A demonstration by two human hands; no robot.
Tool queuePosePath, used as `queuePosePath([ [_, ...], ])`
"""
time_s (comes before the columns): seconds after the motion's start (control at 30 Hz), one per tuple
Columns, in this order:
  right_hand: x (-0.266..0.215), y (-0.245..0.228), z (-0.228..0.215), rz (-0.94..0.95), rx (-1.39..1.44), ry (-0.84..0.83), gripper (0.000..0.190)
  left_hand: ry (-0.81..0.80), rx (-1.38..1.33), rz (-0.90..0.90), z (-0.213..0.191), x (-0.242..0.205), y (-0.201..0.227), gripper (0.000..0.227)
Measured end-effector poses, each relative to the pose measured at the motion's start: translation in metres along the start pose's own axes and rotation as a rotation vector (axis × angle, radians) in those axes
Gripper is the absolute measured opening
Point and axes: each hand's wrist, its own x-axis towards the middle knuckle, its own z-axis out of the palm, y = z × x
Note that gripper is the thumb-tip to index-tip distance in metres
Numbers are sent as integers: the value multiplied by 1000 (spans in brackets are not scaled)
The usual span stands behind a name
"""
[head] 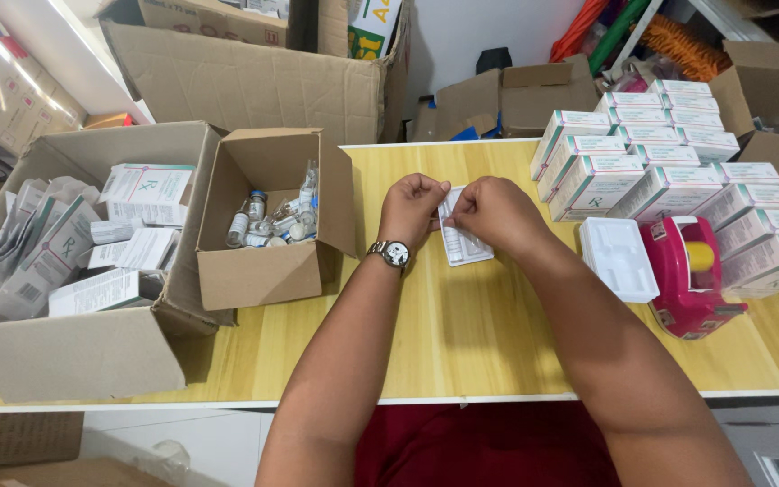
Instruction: The person repeatedly assembles small white boxes by placing vials and folded papers inside, closing the flaps, and sealing them with tape. The person stacks the finished boxes on the table. The person handles vials, papers, boxes, and a tape dispenser throughout the clip.
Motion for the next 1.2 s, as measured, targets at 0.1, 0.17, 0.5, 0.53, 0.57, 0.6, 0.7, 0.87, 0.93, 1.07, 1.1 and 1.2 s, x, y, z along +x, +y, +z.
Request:
queuePosePath([
  [0.1,-2,-3,1,8,-62,25,23,-23,16,20,1,2,-6,11],
  [0.17,-4,-8,-2,21,-121,17,24,-15,65,40,1,3,-8,13],
  [0.5,11,-89,-13,-494,72,204,12,46,604,418,3,6,-16,33],
  [0.53,18,-104,-8,-535,100,184,13,17,590,487,5,9,-17,33],
  [0.57,25,-119,-3,-550,70,174,12,-1,581,506,7,8,-20,33],
  [0.6,33,-134,3,-564,41,165,12,-1,577,473,7,8,-22,33],
  [0.7,58,-174,23,-599,-79,68,17,-15,564,382,8,3,-23,33],
  [0.87,92,-207,66,-658,-366,-97,26,-12,580,258,4,-5,-12,33],
  [0.93,100,-212,81,-662,-525,-126,23,-6,597,214,4,-5,-8,33],
  [1.07,111,-221,94,-664,-604,-188,19,-12,598,171,5,-7,-6,33],
  [1.1,112,-223,92,-652,-557,-243,18,-15,595,166,5,-8,-6,33],
  [1.2,107,-230,86,-554,-588,-360,15,-18,592,174,3,-8,-6,34],
])
